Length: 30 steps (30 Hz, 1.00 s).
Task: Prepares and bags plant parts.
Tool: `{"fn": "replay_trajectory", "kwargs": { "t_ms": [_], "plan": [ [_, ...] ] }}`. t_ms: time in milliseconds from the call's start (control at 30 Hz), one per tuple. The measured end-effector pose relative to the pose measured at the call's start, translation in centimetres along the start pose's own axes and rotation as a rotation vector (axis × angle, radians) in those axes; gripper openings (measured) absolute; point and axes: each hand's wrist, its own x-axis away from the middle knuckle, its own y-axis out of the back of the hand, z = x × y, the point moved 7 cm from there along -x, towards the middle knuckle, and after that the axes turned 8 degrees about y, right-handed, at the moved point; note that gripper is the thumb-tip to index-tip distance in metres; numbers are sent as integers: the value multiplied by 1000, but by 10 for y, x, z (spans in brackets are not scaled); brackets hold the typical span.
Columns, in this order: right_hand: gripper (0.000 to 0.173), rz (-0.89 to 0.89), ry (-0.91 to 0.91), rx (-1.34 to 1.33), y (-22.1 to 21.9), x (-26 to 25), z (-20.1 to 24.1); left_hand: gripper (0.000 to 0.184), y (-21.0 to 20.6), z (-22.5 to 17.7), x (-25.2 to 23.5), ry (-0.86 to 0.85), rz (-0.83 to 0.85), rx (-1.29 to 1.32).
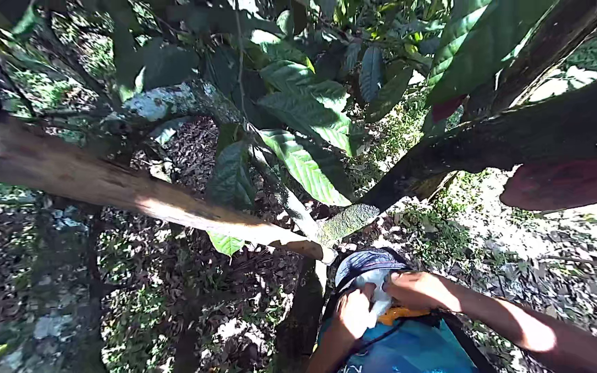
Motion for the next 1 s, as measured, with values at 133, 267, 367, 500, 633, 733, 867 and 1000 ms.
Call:
{"fn": "replay_trajectory", "kwargs": {
  "t_ms": [133,267,367,500,633,733,867,1000],
  "plan": [
    [43,-180,112,-122,7,3,6,30,-8,-2,-5,-10,-37,-157],
    [22,-395,201,-228,11,4,14,24,-5,-11,-12,-126,-174,-131],
    [9,-575,313,-208,13,20,27,29,0,-12,-12,-138,-218,-49],
    [27,-758,373,-79,20,47,47,30,15,-22,8,-77,-241,-34],
    [19,-673,149,-58,25,61,59,13,45,-32,31,-275,-332,-132],
    [13,-711,67,76,15,56,55,12,63,-31,38,-388,-307,-117],
    [12,-611,121,146,-2,43,53,14,66,-31,46,-499,-187,-1],
    [18,-469,192,86,-30,27,54,15,71,-34,51,-441,-111,-26]
  ]
}}
